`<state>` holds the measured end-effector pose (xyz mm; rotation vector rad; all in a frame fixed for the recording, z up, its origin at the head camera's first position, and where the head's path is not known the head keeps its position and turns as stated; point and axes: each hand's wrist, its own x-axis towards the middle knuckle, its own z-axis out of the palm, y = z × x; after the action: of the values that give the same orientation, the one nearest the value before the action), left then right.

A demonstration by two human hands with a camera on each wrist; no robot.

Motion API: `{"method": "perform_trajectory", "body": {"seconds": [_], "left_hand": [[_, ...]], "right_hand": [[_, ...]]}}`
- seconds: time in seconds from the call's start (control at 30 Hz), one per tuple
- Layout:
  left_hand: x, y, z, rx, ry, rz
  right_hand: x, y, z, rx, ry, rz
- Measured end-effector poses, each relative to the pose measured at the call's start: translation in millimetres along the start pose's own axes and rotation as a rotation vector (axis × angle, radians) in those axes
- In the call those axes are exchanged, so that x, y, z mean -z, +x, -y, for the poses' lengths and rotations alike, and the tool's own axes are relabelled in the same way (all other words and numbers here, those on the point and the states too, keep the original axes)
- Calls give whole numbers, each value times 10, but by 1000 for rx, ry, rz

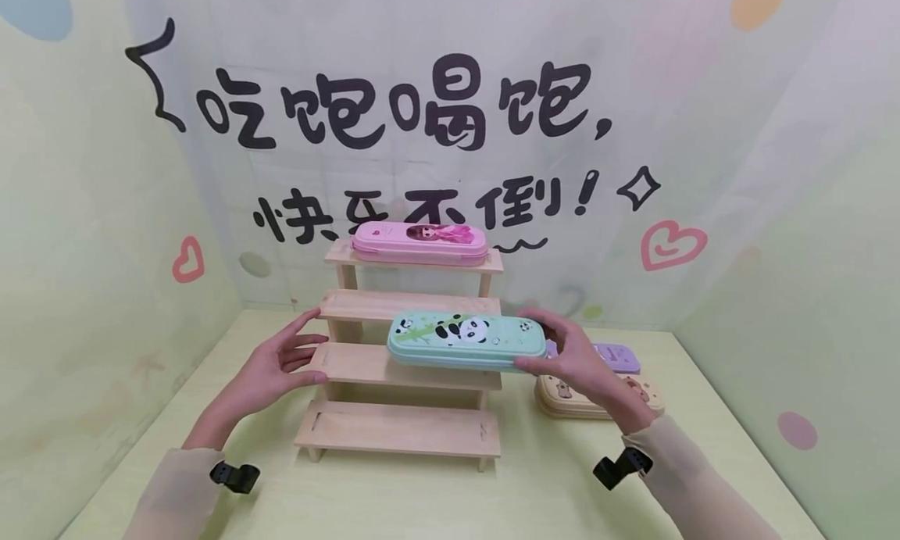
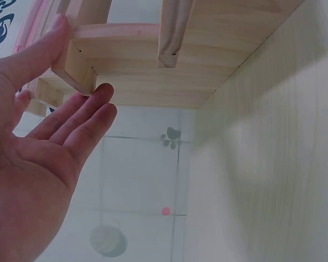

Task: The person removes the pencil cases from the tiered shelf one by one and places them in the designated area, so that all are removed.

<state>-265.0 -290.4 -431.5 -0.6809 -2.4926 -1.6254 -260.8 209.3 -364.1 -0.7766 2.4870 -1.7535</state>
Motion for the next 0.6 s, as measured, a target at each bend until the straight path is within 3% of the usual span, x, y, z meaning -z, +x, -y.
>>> {"method": "perform_trajectory", "body": {"seconds": [0.37, 0.6], "left_hand": [[-3, -18, 3, 9, 12, -1], [-1, -10, 4, 11, 18, -3]], "right_hand": [[172, -360, -118, -41, -62, -12], [333, -624, -218, 28, -82, -34]]}}
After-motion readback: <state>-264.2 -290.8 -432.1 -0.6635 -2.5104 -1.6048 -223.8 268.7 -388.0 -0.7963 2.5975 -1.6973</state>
